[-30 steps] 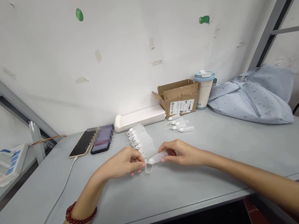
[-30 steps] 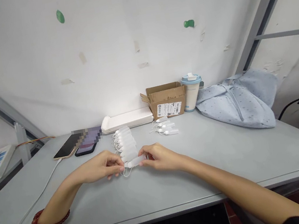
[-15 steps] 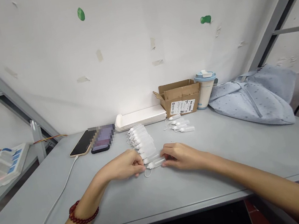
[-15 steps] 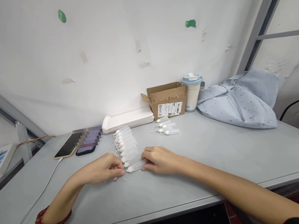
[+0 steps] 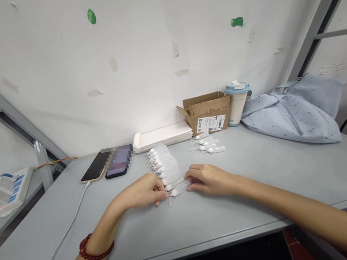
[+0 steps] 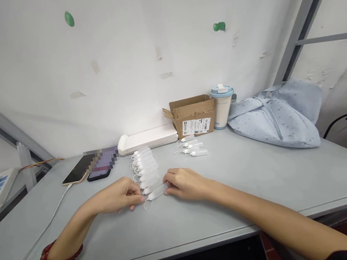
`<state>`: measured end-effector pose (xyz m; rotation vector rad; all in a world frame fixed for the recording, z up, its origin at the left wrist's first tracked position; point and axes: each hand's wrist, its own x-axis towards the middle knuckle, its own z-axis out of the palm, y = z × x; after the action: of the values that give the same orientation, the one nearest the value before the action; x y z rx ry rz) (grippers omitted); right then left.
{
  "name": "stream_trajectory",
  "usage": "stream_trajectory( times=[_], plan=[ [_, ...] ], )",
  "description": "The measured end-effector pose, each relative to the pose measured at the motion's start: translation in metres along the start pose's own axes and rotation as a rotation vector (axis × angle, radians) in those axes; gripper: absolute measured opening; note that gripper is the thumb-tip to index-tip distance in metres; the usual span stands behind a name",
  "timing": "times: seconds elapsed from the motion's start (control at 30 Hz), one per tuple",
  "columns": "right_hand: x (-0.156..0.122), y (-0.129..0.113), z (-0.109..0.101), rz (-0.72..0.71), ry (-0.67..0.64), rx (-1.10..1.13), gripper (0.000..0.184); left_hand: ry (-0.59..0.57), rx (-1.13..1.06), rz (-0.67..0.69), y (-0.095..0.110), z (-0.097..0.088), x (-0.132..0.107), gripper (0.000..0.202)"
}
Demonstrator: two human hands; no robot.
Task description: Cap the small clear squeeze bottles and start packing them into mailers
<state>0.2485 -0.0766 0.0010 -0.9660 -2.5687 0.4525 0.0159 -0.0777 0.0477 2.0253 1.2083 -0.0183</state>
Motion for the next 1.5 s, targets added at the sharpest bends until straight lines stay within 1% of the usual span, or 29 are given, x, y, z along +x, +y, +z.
stream_trajectory(
  times=[0.1, 0.2, 0.37, 0.43, 0.53, 0.6, 0.7, 0.8, 0.97, 1.13, 1.27, 1.4, 1.5],
  plan=[
    [0.0, 0.002, -0.005, 0.0, 0.028, 0.001, 0.019, 0.02, -0.014, -0.007, 0.001, -0.001, 0.0, 0.028],
    [0.001, 0.009, -0.012, 0.014, 0.087, -0.024, 0.019, 0.032, -0.03, 0.006, 0.001, -0.001, 0.0, 0.031],
    [0.0, 0.036, -0.026, 0.102, 0.199, -0.141, 0.013, 0.1, -0.052, 0.008, 0.0, -0.001, 0.0, 0.034],
    [-0.001, 0.05, -0.033, 0.156, 0.214, -0.205, 0.011, 0.136, -0.064, 0.009, 0.0, -0.001, 0.001, 0.034],
    [-0.003, 0.068, -0.042, 0.253, 0.208, -0.305, 0.01, 0.196, -0.049, 0.02, -0.001, -0.001, 0.003, 0.035],
    [-0.005, 0.075, -0.048, 0.325, 0.18, -0.346, 0.01, 0.227, -0.027, 0.033, -0.001, -0.002, 0.004, 0.035],
    [-0.007, 0.081, -0.053, 0.437, 0.109, -0.366, 0.013, 0.255, -0.007, 0.054, -0.002, -0.002, 0.005, 0.034],
    [-0.008, 0.081, -0.054, 0.477, 0.078, -0.354, 0.015, 0.278, 0.005, 0.063, -0.004, 0.0, 0.005, 0.034],
    [-0.009, 0.081, -0.05, 0.445, 0.057, -0.323, 0.013, 0.302, 0.0, 0.073, -0.007, 0.001, 0.006, 0.033],
    [-0.01, 0.078, -0.046, 0.417, 0.021, -0.288, 0.007, 0.315, -0.016, 0.065, -0.003, 0.001, 0.006, 0.034],
    [-0.009, 0.07, -0.046, 0.378, 0.009, -0.252, 0.012, 0.303, -0.068, 0.05, 0.001, 0.001, 0.005, 0.034],
    [-0.007, 0.058, -0.047, 0.283, 0.059, -0.197, 0.015, 0.291, -0.144, 0.058, 0.002, 0.001, 0.005, 0.035],
    [-0.006, 0.047, -0.046, 0.192, 0.094, -0.102, 0.018, 0.317, -0.209, 0.068, 0.004, 0.002, 0.005, 0.033]
  ],
)
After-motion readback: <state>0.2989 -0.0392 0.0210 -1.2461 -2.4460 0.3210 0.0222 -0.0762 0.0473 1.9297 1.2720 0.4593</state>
